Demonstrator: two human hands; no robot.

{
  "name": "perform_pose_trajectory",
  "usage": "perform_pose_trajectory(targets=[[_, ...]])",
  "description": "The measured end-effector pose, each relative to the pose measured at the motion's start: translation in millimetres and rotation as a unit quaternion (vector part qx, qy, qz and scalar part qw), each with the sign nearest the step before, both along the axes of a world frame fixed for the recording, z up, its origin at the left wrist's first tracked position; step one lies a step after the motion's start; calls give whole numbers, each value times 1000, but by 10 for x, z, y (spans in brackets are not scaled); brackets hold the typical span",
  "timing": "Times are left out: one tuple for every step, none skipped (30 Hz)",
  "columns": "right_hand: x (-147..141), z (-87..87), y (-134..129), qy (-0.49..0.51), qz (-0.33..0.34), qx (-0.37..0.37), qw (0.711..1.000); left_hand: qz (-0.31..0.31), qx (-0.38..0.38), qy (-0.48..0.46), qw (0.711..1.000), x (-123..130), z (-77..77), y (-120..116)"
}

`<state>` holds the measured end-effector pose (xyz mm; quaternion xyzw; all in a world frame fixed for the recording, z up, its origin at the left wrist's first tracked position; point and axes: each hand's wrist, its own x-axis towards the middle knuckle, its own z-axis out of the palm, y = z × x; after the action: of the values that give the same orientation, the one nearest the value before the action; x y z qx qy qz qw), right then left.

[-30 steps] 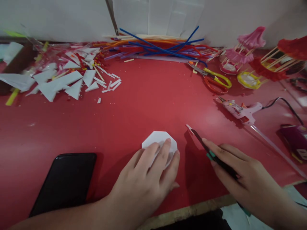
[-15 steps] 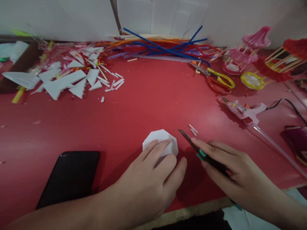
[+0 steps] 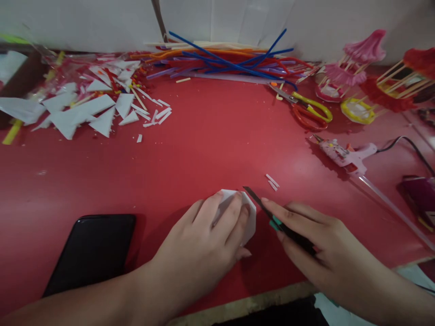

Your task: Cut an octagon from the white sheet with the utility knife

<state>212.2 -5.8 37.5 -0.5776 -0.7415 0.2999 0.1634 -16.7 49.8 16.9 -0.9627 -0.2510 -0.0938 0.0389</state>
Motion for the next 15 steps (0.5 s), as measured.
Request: perform_pose_trajectory(targets=[[2,-4,-3,2,4,-5,1000,6,-2,0,1000,7,3,-7],[4,-10,-5,2,6,-10,1000,9,-4,-2,1000,13,4,-14],[7,-16,-6,1,9,-14,1000,8,-6,-6,1000,17,3,-20],[11,-21,-7,-1,12,-18,1000,5,-6,-11,1000,20,-1,-25],[15,-25,-7,-3,14,-20,1000,-2,-7,-17,1000,22,-6,-28],[19,-28,-7,-6,17,-22,1000,-8,-7,-20,1000,23,-12,-29],[22,-29,-7,-9,20,-22,1000,-13,-7,-22,1000,25,-18,-29],[24,-29,-5,-12,23,-21,999,-16,-5,-24,1000,27,-23,-27],[26,-28,-3,-15,25,-20,999,-17,-4,-26,1000,29,-27,-23],[26,-26,-1,-18,26,-19,999,-16,-2,-27,1000,32,-30,-20],[26,-25,0,-21,26,-18,999,-15,-1,-28,1000,34,-31,-15],[27,-23,1,-23,27,-18,999,-15,0,-29,999,36,-31,-12],[27,-21,2,-25,28,-18,999,-15,1,-31,999,38,-31,-8],[29,-18,1,-26,29,-19,999,-16,0,-32,999,39,-30,-5],[31,-14,1,-25,30,-19,999,-17,-1,-34,999,40,-29,-2]])
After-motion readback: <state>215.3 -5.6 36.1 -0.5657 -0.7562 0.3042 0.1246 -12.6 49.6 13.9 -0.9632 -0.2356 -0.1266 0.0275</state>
